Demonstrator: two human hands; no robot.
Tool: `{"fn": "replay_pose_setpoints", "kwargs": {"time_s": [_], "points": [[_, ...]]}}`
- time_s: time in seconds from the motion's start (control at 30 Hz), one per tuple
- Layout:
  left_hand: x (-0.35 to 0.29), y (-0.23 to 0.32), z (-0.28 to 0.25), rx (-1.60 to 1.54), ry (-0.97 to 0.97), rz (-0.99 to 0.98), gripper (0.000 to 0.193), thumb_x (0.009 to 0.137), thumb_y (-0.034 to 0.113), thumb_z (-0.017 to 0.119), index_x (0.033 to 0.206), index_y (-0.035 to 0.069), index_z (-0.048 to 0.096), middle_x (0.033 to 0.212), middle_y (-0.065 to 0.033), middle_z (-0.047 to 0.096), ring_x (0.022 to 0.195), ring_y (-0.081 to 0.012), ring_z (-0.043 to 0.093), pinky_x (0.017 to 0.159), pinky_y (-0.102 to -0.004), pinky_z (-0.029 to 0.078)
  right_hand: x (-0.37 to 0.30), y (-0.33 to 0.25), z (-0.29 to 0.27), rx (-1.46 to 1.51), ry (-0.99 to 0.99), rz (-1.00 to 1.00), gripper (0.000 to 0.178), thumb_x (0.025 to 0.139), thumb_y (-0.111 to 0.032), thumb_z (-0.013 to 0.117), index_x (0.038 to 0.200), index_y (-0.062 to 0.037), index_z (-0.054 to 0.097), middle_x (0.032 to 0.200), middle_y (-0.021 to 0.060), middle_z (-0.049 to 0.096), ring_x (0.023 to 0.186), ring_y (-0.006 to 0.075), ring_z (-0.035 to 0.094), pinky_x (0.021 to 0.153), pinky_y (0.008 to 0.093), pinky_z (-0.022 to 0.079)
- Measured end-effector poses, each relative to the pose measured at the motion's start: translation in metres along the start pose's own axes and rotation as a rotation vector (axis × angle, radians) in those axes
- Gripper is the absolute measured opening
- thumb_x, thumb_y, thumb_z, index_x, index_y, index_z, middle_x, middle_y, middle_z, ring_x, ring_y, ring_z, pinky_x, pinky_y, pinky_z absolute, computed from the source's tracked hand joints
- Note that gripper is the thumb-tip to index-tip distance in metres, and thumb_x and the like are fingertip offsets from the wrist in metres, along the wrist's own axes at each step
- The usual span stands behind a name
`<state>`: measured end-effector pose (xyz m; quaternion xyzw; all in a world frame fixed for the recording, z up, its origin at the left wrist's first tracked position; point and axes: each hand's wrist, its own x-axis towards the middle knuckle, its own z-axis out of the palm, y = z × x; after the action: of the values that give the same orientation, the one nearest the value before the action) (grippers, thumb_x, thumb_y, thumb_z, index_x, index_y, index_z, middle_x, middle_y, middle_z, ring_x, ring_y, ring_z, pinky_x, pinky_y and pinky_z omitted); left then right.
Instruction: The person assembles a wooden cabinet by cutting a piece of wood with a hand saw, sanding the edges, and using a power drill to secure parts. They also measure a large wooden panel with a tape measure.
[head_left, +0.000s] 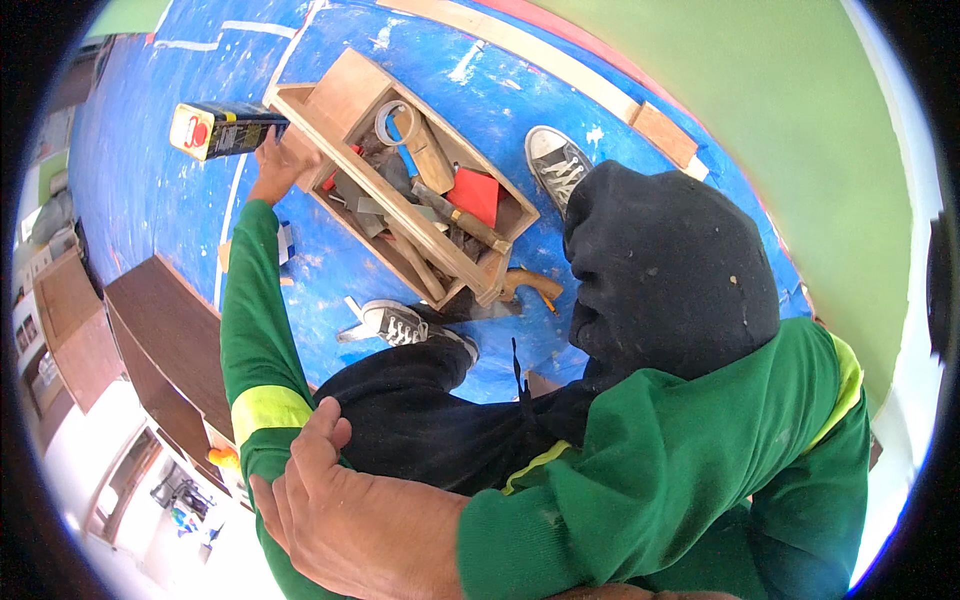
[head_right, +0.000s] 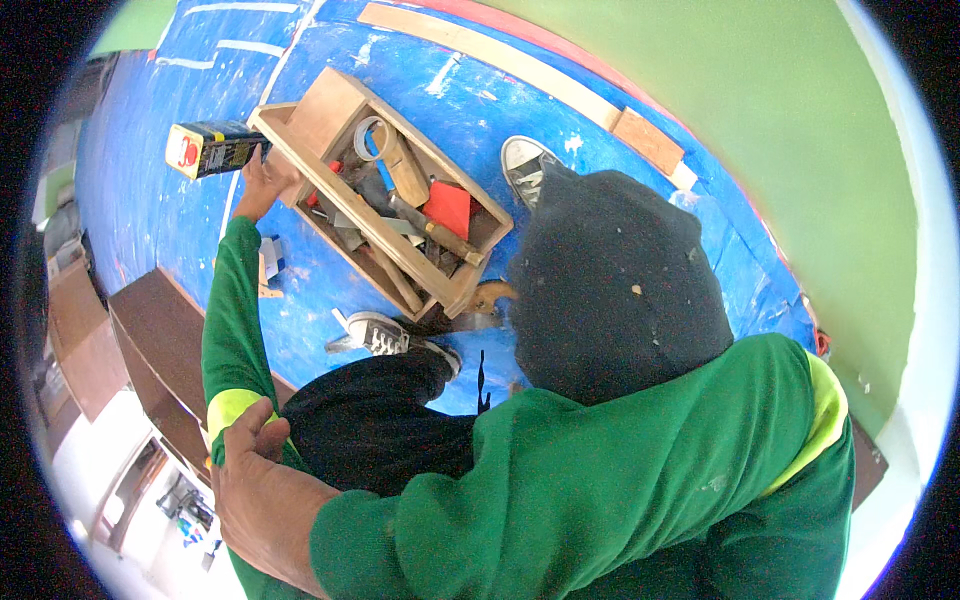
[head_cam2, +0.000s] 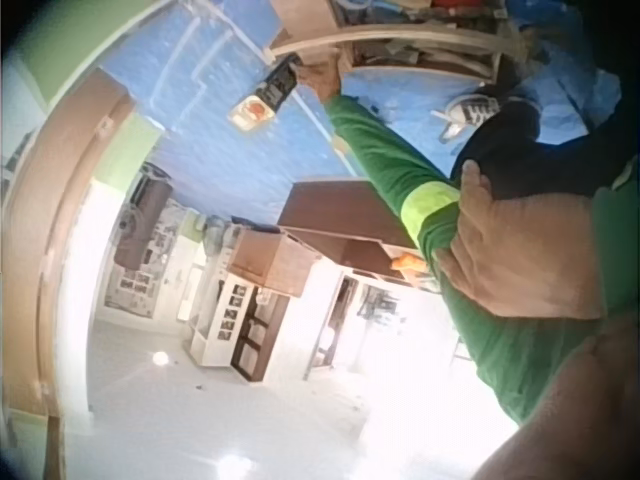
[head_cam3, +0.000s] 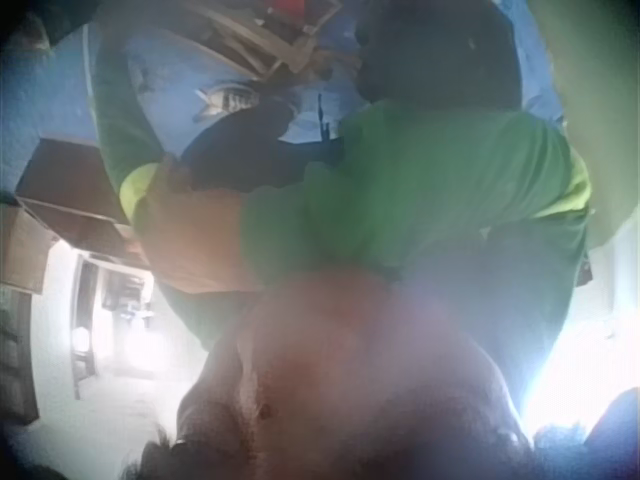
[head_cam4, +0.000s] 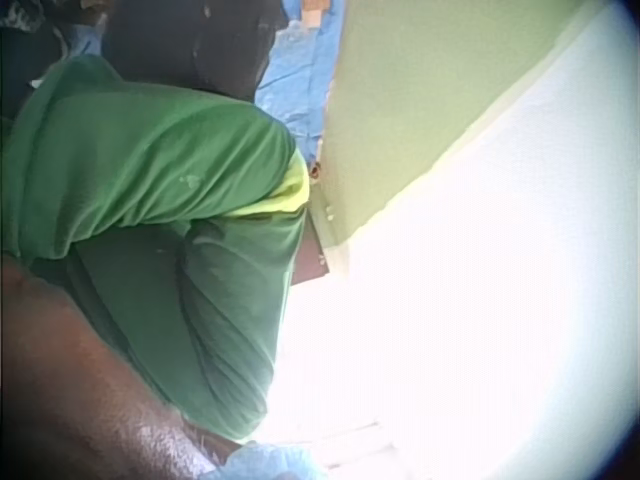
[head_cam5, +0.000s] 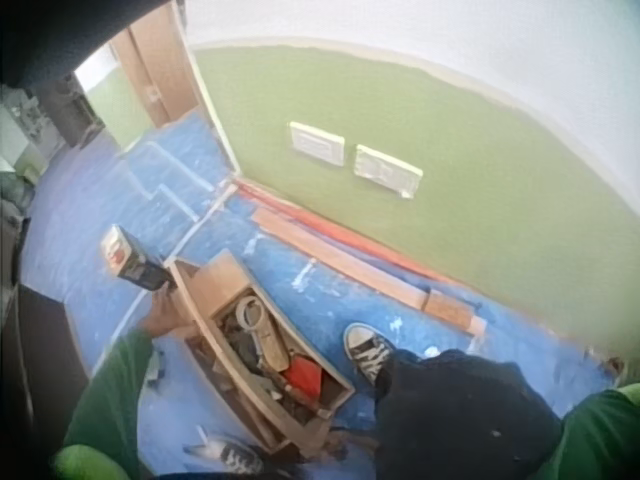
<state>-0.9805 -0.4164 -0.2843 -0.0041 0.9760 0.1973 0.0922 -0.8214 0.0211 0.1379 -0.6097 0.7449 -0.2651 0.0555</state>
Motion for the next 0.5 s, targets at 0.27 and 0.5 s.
{"fn": "replay_pose_setpoints", "kwargs": {"time_s": [0.27,0.5], "points": [[-0.015,0.016,-0.002,-0.777,-0.152,-0.634,0.088,0.089,0.065,0.08,0.137,-0.009,0.065,0.127,-0.0228,0.071,0.11,-0.0306,0.072,0.091,-0.0452,0.062,-0.001,0.003,-0.024,-0.112,-0.045,0.042,0.048,0.103,-0.025,0.051,0.139,0.0025,0.066,0.086,0.0091,0.068,0.074,0.0248,0.065,0.079,0.0518,0.056],[-0.011,0.002,0.015,-0.838,0.061,-0.725,0.061,0.088,0.037,0.091,0.124,-0.007,0.073,0.108,-0.0157,0.078,0.087,-0.0258,0.078,0.072,-0.0376,0.068,0.006,0.006,-0.008,0.013,-0.007,0.048,0.044,0.099,-0.021,0.056,0.136,-0.0012,0.068,0.088,0.0065,0.07,0.079,0.0237,0.067,0.081,0.0497,0.055]]}}
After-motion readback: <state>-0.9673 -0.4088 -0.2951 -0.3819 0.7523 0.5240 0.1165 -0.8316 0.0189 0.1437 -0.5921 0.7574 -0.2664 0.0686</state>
